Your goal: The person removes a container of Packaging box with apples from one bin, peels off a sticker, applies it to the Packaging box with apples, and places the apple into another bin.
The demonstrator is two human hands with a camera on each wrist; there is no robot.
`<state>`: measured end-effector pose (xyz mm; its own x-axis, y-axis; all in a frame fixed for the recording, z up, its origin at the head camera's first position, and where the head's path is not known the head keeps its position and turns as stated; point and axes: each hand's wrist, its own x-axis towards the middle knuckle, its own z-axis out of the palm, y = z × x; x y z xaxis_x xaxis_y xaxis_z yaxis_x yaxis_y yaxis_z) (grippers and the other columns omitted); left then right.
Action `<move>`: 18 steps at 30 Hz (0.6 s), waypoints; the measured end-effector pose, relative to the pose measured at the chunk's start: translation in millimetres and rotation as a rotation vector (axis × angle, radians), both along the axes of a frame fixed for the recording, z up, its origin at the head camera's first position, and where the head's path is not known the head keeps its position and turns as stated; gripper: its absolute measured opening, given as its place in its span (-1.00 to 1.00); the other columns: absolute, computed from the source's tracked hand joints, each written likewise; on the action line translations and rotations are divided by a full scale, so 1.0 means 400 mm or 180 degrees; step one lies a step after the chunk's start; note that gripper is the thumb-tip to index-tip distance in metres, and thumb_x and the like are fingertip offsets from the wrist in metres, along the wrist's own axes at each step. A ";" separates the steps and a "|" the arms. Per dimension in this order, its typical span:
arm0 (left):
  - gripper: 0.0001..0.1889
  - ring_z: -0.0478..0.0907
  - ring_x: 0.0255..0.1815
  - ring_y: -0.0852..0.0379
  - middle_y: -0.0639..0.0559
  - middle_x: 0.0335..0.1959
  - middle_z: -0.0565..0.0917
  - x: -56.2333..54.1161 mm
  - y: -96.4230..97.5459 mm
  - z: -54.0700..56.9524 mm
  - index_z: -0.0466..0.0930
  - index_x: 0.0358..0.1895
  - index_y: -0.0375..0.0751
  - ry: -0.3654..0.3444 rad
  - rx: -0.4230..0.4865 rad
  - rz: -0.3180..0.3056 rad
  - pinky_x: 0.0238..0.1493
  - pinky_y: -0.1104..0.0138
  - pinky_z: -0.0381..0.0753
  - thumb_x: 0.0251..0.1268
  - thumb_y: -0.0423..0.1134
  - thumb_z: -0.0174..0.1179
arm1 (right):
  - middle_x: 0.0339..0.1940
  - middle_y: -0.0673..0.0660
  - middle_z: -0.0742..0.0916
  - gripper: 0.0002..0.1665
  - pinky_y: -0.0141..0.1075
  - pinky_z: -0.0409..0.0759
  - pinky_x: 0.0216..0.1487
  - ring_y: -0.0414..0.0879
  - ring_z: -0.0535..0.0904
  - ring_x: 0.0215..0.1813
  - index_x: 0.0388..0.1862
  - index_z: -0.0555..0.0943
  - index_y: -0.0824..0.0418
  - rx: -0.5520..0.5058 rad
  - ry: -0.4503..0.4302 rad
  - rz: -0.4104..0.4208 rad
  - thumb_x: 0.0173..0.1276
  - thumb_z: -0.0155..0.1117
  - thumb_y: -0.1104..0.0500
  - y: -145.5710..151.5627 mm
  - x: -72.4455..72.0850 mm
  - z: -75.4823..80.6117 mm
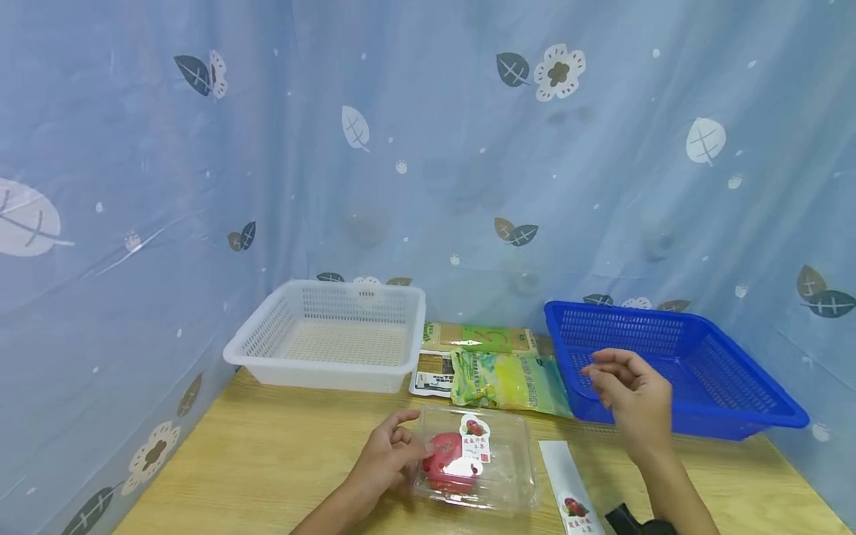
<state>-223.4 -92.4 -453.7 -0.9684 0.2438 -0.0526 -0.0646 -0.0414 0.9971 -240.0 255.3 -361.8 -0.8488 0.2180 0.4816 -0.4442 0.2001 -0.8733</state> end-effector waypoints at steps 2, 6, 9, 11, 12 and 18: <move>-0.14 0.44 -0.53 0.22 -0.02 -0.18 0.49 0.009 -0.001 0.003 0.15 0.52 -0.34 -0.0071 0.0010 -0.0022 -0.63 0.39 0.60 0.18 -0.27 0.39 | -0.38 0.02 0.78 -0.86 -0.38 0.42 -0.58 -0.17 0.59 -0.46 -0.07 0.62 0.36 -0.0418 -0.0053 -0.0233 0.42 0.25 0.42 0.029 -0.004 0.007; -0.03 0.45 -0.58 0.21 -0.06 -0.07 0.39 0.023 0.006 0.005 0.04 0.57 -0.35 -0.0237 0.0086 -0.0128 -0.69 0.39 0.61 0.18 -0.22 0.43 | -0.48 0.03 0.77 -0.90 -0.42 0.40 -0.66 -0.16 0.57 -0.55 -0.16 0.64 0.33 -0.1151 -0.0090 -0.0762 0.40 0.25 0.44 0.098 -0.009 0.016; -0.02 0.52 -0.60 0.20 -0.06 -0.08 0.39 0.030 0.007 0.004 -0.01 0.58 -0.37 -0.0288 0.0115 -0.0161 -0.68 0.38 0.63 0.21 -0.19 0.41 | -0.56 0.05 0.75 -0.89 -0.44 0.40 -0.72 -0.16 0.55 -0.64 -0.23 0.64 0.33 -0.1617 0.0029 -0.1079 0.36 0.24 0.47 0.148 -0.013 0.012; -0.03 0.55 -0.64 0.19 -0.05 -0.11 0.43 0.033 0.004 0.003 -0.01 0.58 -0.36 -0.0317 0.0148 -0.0175 -0.67 0.37 0.64 0.23 -0.18 0.39 | -0.61 0.06 0.74 -0.88 -0.44 0.39 -0.76 -0.16 0.52 -0.70 -0.25 0.62 0.33 -0.1848 0.0180 -0.1218 0.33 0.23 0.50 0.179 -0.014 0.006; -0.04 0.57 -0.63 0.19 -0.04 -0.13 0.43 0.033 0.003 0.002 -0.01 0.58 -0.36 -0.0336 0.0202 -0.0189 -0.65 0.36 0.65 0.24 -0.19 0.39 | -0.64 0.06 0.72 -0.86 -0.44 0.38 -0.78 -0.16 0.50 -0.74 -0.26 0.62 0.33 -0.1984 0.0256 -0.1276 0.31 0.23 0.52 0.193 -0.015 0.004; -0.07 0.58 -0.55 0.23 -0.01 -0.17 0.43 0.027 -0.003 0.008 -0.07 0.57 -0.40 -0.0378 0.0622 -0.0338 -0.53 0.35 0.71 0.28 -0.28 0.34 | -0.73 0.02 0.58 -0.74 -0.47 0.28 -0.83 -0.21 0.33 -0.80 -0.34 0.56 0.28 -0.2541 0.0500 -0.1795 0.17 0.26 0.59 0.250 -0.026 -0.014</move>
